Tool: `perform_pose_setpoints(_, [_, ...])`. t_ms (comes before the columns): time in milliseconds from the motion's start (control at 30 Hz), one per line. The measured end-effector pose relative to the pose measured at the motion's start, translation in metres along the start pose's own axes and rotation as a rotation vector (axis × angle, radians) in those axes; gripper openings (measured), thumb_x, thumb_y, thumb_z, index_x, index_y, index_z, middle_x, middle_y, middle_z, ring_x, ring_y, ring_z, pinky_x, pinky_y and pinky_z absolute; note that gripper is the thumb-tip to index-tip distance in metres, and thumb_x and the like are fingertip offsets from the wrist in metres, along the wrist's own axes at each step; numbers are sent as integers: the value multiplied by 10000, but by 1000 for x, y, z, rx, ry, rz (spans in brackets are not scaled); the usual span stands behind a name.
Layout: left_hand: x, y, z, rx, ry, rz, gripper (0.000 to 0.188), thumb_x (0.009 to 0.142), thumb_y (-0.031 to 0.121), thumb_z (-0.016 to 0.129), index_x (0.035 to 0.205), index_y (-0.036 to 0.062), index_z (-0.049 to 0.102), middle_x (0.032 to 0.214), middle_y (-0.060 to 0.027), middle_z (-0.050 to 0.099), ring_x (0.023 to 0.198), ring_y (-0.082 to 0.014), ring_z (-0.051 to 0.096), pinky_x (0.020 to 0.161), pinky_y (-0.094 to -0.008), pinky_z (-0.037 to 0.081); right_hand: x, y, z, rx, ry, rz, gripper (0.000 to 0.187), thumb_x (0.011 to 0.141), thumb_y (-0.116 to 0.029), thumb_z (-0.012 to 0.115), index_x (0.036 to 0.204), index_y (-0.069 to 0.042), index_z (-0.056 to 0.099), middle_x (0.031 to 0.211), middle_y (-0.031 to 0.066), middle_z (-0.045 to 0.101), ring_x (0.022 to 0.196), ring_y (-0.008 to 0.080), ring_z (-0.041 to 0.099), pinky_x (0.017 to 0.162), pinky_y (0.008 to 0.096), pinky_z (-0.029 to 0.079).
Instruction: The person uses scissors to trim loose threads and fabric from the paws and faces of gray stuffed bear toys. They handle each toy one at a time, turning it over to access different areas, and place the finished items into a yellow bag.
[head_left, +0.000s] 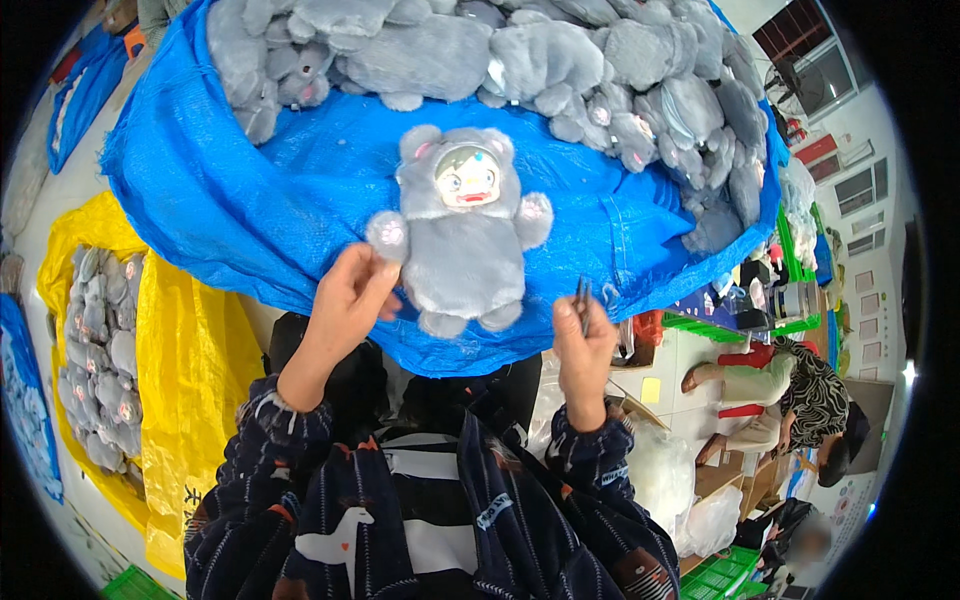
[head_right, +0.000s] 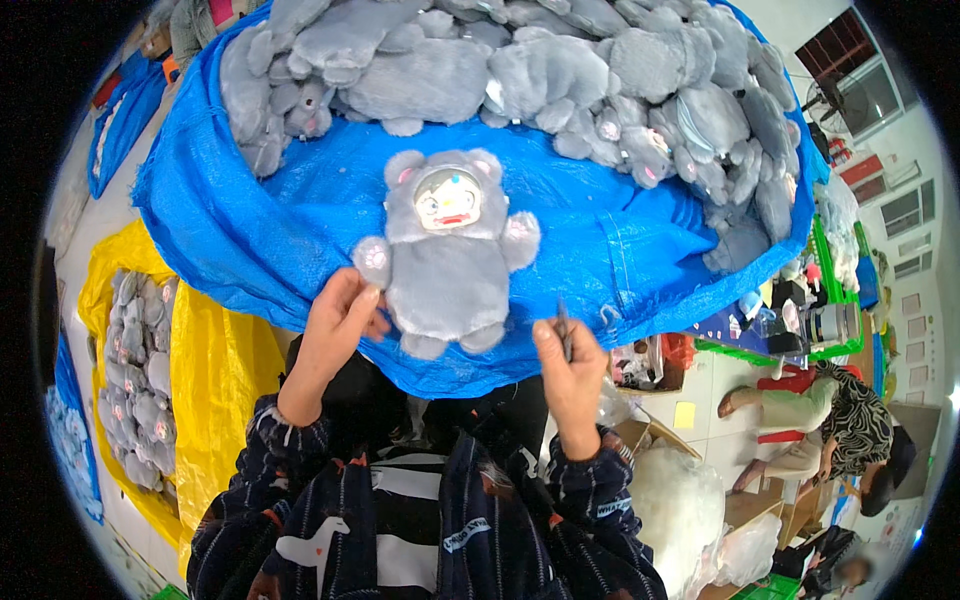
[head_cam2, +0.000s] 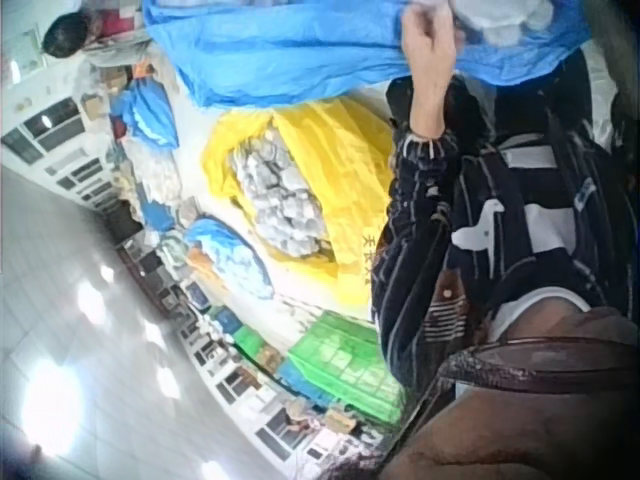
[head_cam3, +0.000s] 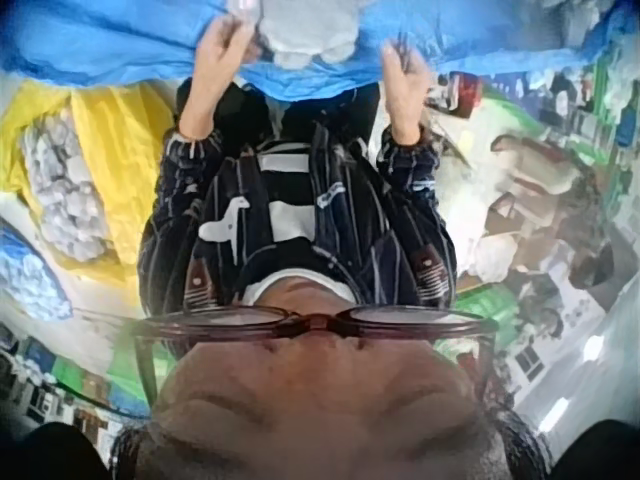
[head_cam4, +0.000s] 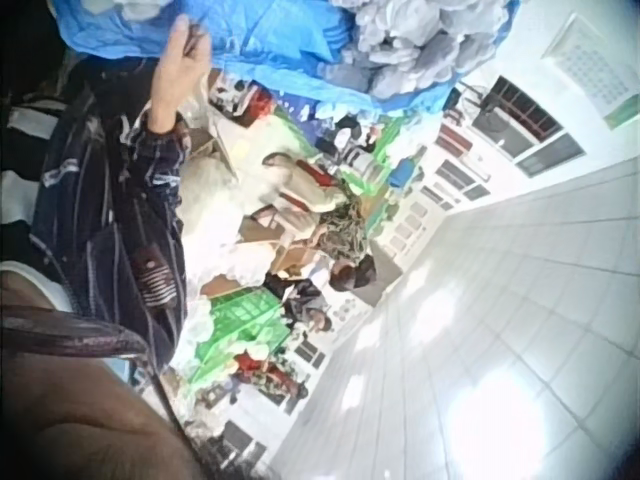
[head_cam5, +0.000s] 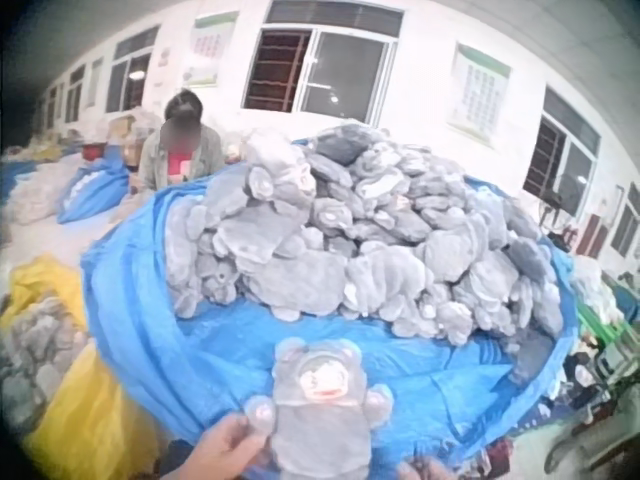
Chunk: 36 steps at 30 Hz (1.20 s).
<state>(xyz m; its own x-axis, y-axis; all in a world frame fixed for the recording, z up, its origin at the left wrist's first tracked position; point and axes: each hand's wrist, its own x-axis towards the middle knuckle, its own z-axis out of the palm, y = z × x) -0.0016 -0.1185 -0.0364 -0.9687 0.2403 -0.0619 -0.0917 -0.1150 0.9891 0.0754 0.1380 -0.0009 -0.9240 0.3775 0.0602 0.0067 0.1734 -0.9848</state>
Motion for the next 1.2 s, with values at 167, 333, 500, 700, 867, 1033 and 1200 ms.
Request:
perform_pose_setpoints(167, [-21,11,12,-24,-264,-313,291,936,288,570,957,-2,578,793,-55,613,628,-108,606,530,-220,500,-21,14,21,9,-93,104,204,902,-180,619,882,21,644,755,40,663,712,71,571,648,236,456])
perform_pose_setpoints(333, [-20,-1,32,-322,-228,-308,287,957,253,536,1021,-24,581,874,-118,666,672,-110,626,590,-246,538,-7,7,45,147,-172,190,174,896,-143,605,878,28,628,786,37,668,714,57,564,652,226,456])
perform_pose_setpoints(500, [-18,-5,30,-392,-269,-225,295,961,250,525,1057,-27,562,895,-131,663,690,-131,635,592,-263,544,-6,4,48,229,-155,86,176,869,-151,626,838,15,580,664,9,593,506,30,421,456,203,318])
perform_pose_setpoints(700, [-15,-4,32,-242,-262,-322,362,936,290,560,1138,-10,547,961,-134,650,710,-145,623,597,-271,543,-8,15,39,-142,-282,-159,141,820,-115,640,819,13,578,619,65,521,596,61,456,503,276,391])
perform_pose_setpoints(867, [-16,-10,39,-279,-197,-312,247,931,236,567,785,37,552,599,-27,527,501,-99,482,441,-233,342,-4,20,28,-275,-431,-276,162,803,-116,678,852,11,591,668,122,545,575,104,487,516,289,409])
perform_pose_setpoints(1033, [-18,-7,31,-322,-275,-209,233,938,214,549,784,40,534,608,-22,509,504,-91,458,451,-234,351,8,8,25,-60,83,-205,285,813,-139,711,1039,1,608,794,11,626,636,62,498,545,228,412])
perform_pose_setpoints(1200, [-28,1,18,-278,-370,-113,172,936,171,544,836,31,542,644,-24,523,538,-90,484,479,-233,375,24,7,39,77,-49,-88,286,841,-106,645,1090,24,590,832,19,626,715,77,526,643,235,443])
